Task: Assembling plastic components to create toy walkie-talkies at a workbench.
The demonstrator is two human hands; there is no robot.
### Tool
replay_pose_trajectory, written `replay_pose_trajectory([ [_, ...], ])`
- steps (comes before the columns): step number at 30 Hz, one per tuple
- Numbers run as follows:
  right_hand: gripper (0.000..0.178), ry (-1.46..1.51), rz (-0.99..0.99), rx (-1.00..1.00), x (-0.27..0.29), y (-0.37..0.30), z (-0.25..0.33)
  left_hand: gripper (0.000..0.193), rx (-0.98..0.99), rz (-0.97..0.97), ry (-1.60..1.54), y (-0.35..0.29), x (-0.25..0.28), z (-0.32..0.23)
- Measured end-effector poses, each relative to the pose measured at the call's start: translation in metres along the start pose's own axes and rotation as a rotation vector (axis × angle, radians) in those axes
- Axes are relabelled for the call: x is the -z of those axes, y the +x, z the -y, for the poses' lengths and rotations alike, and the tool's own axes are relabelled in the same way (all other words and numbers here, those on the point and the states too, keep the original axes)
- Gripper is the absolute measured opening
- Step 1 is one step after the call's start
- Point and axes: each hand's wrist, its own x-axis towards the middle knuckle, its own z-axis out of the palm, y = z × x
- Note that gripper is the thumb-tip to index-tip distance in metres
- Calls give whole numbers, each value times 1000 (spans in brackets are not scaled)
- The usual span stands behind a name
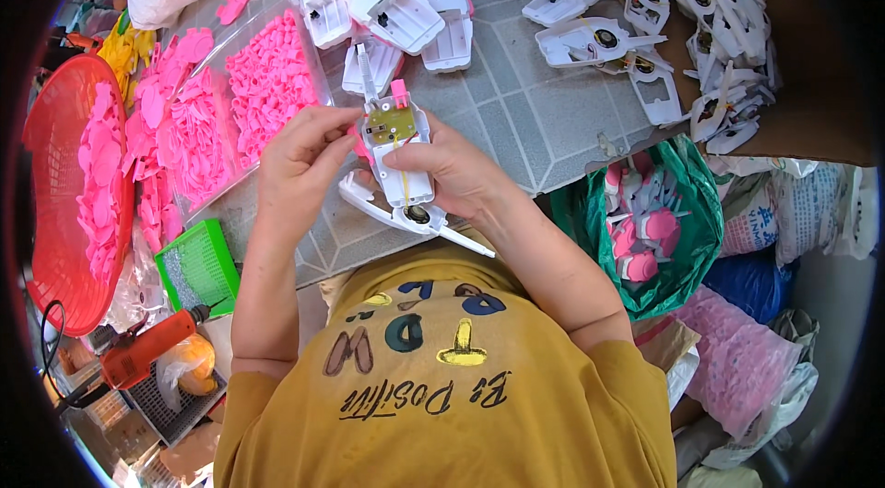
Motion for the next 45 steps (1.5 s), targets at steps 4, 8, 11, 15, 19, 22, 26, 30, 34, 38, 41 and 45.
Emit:
replay_pose_trajectory([
  [4,62,-76,-11,14,-3,-1,0,31,71,-82,-106,-5,-11,4],
  [8,58,-124,-40,23,-5,-3,0,29,221,-120,-307,-4,-15,-3],
  [11,60,-122,-41,17,-9,-5,2,27,263,-135,-353,-2,-14,-9],
  [15,64,-181,-49,46,-10,-6,1,27,206,-152,-333,-4,-13,-3],
  [19,67,-200,-60,66,-12,-8,1,26,262,-144,-319,-2,-10,-14],
  [22,69,-212,4,79,-10,-8,2,25,258,-127,-254,-4,-10,-10],
  [26,63,-222,1,74,-9,-8,-1,21,124,-175,-72,-6,-12,-8],
  [30,53,-220,-23,54,-9,-8,-2,17,56,-210,-22,-8,-16,-12],
  [34,51,-199,-51,49,-10,-9,-1,16,-54,-248,23,-7,-21,-10],
  [38,50,-191,-68,35,-10,-8,-1,16,-1,-237,6,-7,-23,-17],
  [41,49,-191,-66,42,-10,-8,0,17,1,-227,19,-6,-23,-15],
  [45,48,-153,-34,45,-9,-8,0,23,9,-275,-8,-7,-25,-11],
])
